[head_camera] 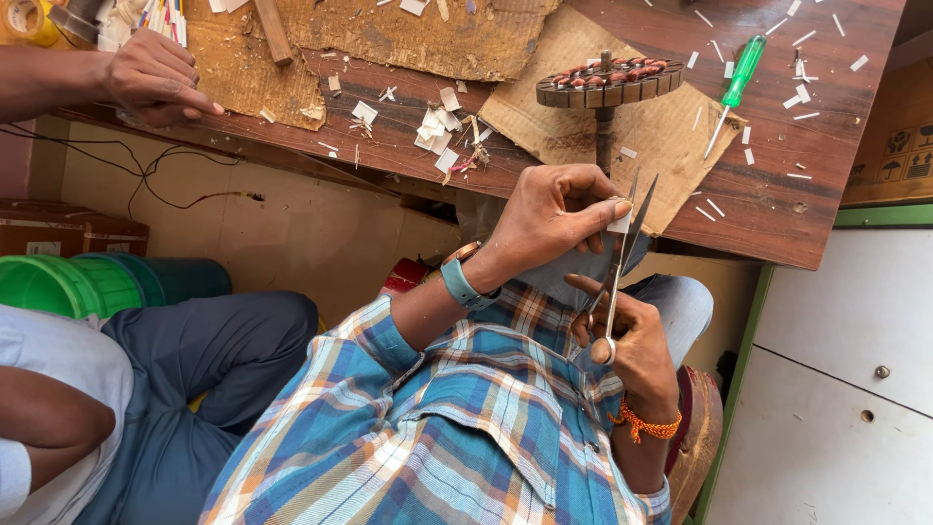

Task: The person cuts small white insulating strips with scissors and inserts them into slots on a circular motor armature. They then use a green screwdriver to press the strips into place. The process repeats for multiple slots on the armature.

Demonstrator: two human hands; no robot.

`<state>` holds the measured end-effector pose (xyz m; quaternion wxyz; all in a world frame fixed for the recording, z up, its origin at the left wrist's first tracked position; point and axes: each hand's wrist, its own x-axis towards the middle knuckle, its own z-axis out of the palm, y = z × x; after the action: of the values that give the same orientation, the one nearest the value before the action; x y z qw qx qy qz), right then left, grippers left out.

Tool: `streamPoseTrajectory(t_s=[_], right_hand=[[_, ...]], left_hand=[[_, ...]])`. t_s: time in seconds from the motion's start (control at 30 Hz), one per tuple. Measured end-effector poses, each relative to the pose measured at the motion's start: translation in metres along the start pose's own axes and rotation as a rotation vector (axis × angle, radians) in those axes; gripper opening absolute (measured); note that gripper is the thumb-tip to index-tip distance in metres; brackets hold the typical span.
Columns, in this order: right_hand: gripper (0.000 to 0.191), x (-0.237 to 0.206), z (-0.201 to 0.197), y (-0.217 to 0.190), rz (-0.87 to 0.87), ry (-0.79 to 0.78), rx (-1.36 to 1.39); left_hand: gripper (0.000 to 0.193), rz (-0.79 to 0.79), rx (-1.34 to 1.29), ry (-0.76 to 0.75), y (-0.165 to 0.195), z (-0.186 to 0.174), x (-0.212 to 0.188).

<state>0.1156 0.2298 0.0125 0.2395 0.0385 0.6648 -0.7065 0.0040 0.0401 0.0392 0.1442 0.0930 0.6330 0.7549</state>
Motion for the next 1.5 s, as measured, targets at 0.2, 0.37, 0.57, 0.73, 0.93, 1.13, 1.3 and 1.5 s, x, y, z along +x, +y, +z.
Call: streamPoseTrajectory(t_s=[0.2, 0.37, 0.57, 0.73, 0.93, 1.13, 1.3, 1.5], right_hand=[[0.126, -0.002, 0.002, -0.001, 0.0, 0.023, -0.018], [0.125, -0.005, 0.001, 0.002, 0.0, 0.032, -0.014], [0.118, -0.009, -0.004, 0.009, -0.015, 0.023, 0.036], [0.11, -0.01, -0.01, 0.016, -0.003, 0.018, 0.045], [0.103, -0.011, -0.013, 0.024, -0.02, 0.014, 0.055], [0.091, -0.024, -0.018, 0.024, 0.0, 0.065, -0.082], [0.084, -0.034, -0.005, 0.012, -0.176, 0.229, -0.113], [0.088, -0.027, 0.011, -0.008, -0.389, 0.439, -0.026]], left_hand=[[0.017, 0.005, -0.004, -0.007, 0.001, 0.0, -0.002], [0.018, 0.003, -0.006, -0.027, 0.004, 0.0, -0.004], [0.017, -0.005, 0.01, -0.021, 0.003, 0.001, -0.005], [0.017, -0.033, -0.002, -0.018, 0.0, 0.0, -0.005], [0.018, -0.045, -0.038, -0.023, -0.002, -0.002, -0.004], [0.017, -0.007, -0.124, -0.122, -0.004, -0.003, -0.01], [0.02, -0.035, -0.214, -0.122, -0.008, 0.002, -0.012], [0.023, -0.222, -0.524, -0.266, -0.018, 0.004, -0.01]])
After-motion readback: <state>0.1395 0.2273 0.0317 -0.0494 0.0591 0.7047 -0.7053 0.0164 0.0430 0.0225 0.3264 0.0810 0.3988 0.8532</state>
